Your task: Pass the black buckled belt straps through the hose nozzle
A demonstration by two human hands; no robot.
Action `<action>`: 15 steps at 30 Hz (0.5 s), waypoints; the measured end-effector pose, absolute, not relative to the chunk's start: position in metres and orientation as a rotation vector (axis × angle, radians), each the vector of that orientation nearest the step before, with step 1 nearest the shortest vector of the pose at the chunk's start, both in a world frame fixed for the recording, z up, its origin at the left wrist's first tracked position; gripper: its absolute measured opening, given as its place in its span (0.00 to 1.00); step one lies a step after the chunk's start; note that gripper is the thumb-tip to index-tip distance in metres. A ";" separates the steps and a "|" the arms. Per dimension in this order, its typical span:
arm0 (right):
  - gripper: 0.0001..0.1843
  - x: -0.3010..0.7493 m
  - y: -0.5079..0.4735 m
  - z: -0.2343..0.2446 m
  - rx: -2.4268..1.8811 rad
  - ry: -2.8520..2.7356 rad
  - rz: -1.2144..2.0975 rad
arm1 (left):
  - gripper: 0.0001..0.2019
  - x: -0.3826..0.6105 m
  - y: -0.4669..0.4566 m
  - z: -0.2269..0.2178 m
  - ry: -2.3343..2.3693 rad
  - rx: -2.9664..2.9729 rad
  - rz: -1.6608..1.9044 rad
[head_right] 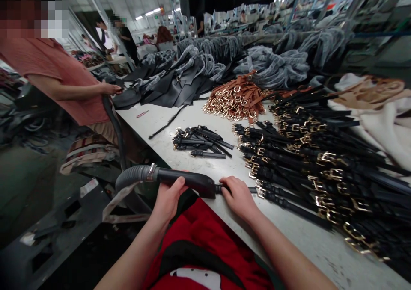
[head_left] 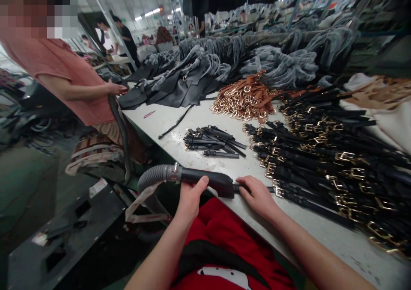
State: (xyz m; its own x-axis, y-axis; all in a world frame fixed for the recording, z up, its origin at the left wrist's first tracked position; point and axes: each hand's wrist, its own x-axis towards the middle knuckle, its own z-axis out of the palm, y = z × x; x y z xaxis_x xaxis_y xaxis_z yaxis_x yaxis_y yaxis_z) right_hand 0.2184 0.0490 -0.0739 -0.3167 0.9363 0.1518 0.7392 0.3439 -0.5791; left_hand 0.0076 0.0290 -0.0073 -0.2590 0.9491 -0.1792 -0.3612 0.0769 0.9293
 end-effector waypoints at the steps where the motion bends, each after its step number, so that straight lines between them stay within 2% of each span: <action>1: 0.13 0.220 0.049 -0.074 -1.444 -2.165 0.568 | 0.17 0.006 0.029 -0.008 1.202 0.682 1.448; 6: 0.13 0.222 0.049 -0.073 -1.408 -2.242 0.541 | 0.16 -0.013 0.021 -0.004 1.200 0.680 1.484; 13: 0.04 0.211 0.042 -0.069 -1.483 -2.351 0.293 | 0.18 -0.031 0.002 0.005 1.173 0.605 1.574; 15: 0.05 0.212 0.034 -0.067 -1.448 -2.392 0.275 | 0.18 -0.032 -0.003 0.007 1.181 0.601 1.569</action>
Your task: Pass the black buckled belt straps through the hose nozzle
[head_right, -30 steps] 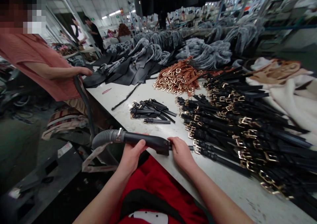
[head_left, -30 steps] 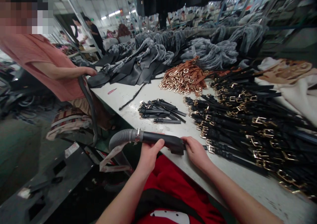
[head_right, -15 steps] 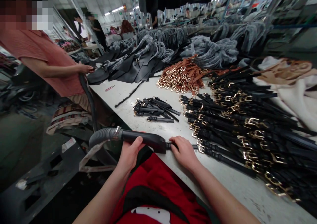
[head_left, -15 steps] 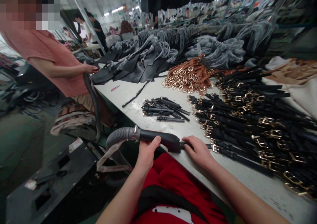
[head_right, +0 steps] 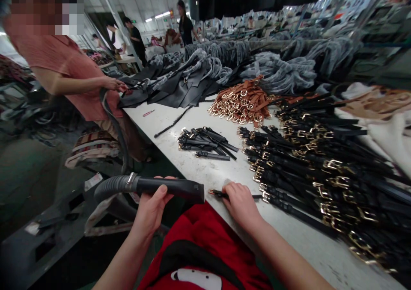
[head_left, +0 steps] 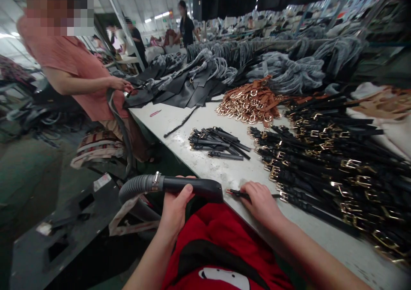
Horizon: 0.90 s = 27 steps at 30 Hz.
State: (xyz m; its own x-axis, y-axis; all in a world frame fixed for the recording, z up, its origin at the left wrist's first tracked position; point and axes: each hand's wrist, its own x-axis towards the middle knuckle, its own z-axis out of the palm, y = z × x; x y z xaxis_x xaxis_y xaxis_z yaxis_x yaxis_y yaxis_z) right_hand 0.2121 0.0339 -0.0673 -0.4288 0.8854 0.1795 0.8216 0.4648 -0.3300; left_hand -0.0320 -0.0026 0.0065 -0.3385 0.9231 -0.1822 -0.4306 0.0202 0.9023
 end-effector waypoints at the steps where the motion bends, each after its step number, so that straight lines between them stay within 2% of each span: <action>1: 0.07 0.214 0.029 -0.067 -1.426 -2.397 0.290 | 0.18 -0.033 -0.005 0.007 1.179 0.603 1.568; 4: 0.12 0.225 0.019 -0.069 -1.387 -2.368 0.356 | 0.16 -0.034 -0.010 0.010 1.142 0.626 1.569; 13: 0.12 0.235 0.012 -0.082 -1.488 -2.381 0.293 | 0.15 0.014 0.003 -0.009 1.051 0.823 1.404; 27: 0.12 0.232 0.011 -0.087 -1.572 -2.245 0.329 | 0.16 0.012 0.023 -0.005 1.079 0.898 1.235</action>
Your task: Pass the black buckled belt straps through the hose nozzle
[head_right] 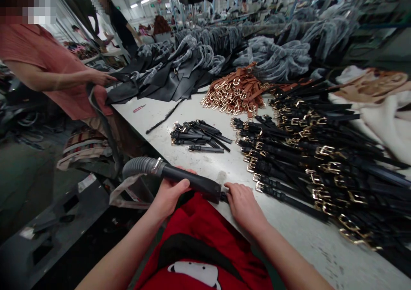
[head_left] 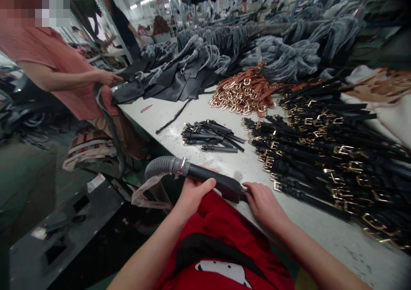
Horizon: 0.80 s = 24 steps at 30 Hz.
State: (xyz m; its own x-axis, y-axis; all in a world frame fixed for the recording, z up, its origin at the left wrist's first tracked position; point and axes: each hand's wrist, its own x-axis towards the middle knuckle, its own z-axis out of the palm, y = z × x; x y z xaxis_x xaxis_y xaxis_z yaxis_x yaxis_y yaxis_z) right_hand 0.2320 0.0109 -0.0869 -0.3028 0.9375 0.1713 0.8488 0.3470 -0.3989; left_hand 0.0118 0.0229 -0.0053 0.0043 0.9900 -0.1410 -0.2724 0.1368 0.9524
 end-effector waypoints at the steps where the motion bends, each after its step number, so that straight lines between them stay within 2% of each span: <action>1: 0.13 0.232 0.011 -0.087 -1.570 -2.243 0.324 | 0.16 0.011 0.024 -0.004 1.078 0.913 1.231; 8: 0.17 0.232 0.012 -0.086 -1.594 -2.198 0.345 | 0.13 0.015 0.027 0.000 1.026 1.033 1.136; 24: 0.18 0.234 0.013 -0.083 -1.543 -2.206 0.376 | 0.11 0.020 0.029 0.015 1.063 1.059 1.178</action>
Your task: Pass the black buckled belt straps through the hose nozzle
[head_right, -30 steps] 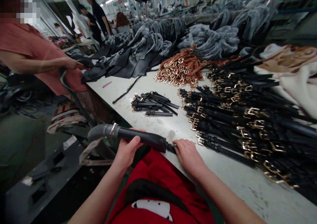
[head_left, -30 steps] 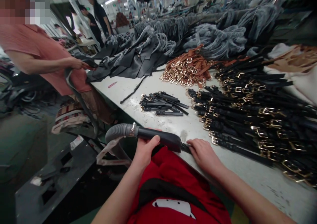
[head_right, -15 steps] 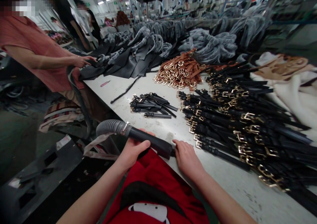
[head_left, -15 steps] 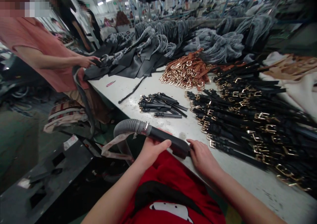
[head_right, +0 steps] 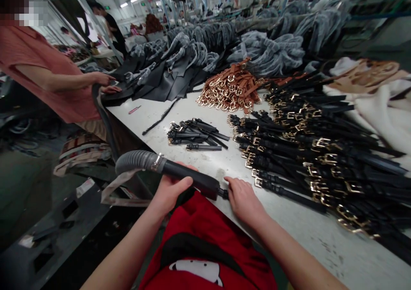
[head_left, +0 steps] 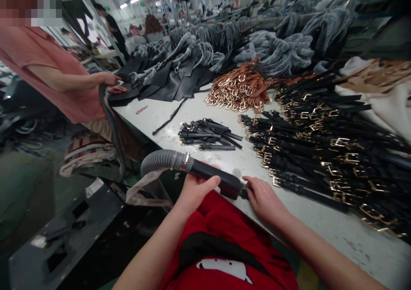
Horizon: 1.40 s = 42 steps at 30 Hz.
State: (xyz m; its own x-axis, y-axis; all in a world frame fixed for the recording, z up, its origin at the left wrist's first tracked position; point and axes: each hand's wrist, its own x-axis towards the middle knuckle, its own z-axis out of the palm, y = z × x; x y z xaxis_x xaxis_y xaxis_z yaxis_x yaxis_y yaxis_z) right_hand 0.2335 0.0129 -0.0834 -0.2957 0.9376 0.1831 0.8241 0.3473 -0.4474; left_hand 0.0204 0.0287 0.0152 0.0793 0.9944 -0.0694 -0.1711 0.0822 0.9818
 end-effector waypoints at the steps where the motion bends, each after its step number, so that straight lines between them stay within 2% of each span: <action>1: 0.18 0.234 0.013 -0.084 -1.544 -2.202 0.370 | 0.11 0.022 0.028 0.016 1.040 1.067 1.152; 5: 0.17 0.234 0.012 -0.084 -1.551 -2.194 0.367 | 0.11 0.017 0.031 0.014 1.018 1.074 1.110; 11: 0.17 0.234 0.014 -0.082 -1.546 -2.225 0.389 | 0.14 0.004 0.038 -0.002 1.111 0.970 1.307; 14: 0.17 0.234 0.014 -0.082 -1.549 -2.221 0.399 | 0.15 0.009 0.038 -0.007 1.053 0.928 1.251; 25: 0.16 0.236 0.013 -0.084 -1.536 -2.198 0.386 | 0.14 0.017 0.031 -0.004 1.008 1.009 1.178; 31: 0.13 0.237 0.010 -0.079 -1.522 -2.202 0.362 | 0.16 -0.004 0.031 -0.003 1.148 0.877 1.303; 36: 0.15 0.239 0.014 -0.063 -1.388 -2.370 0.542 | 0.16 -0.007 0.026 -0.003 1.112 0.896 1.297; 42: 0.09 0.232 0.035 -0.042 -1.420 -2.495 0.792 | 0.15 -0.007 0.024 -0.003 1.126 0.897 1.304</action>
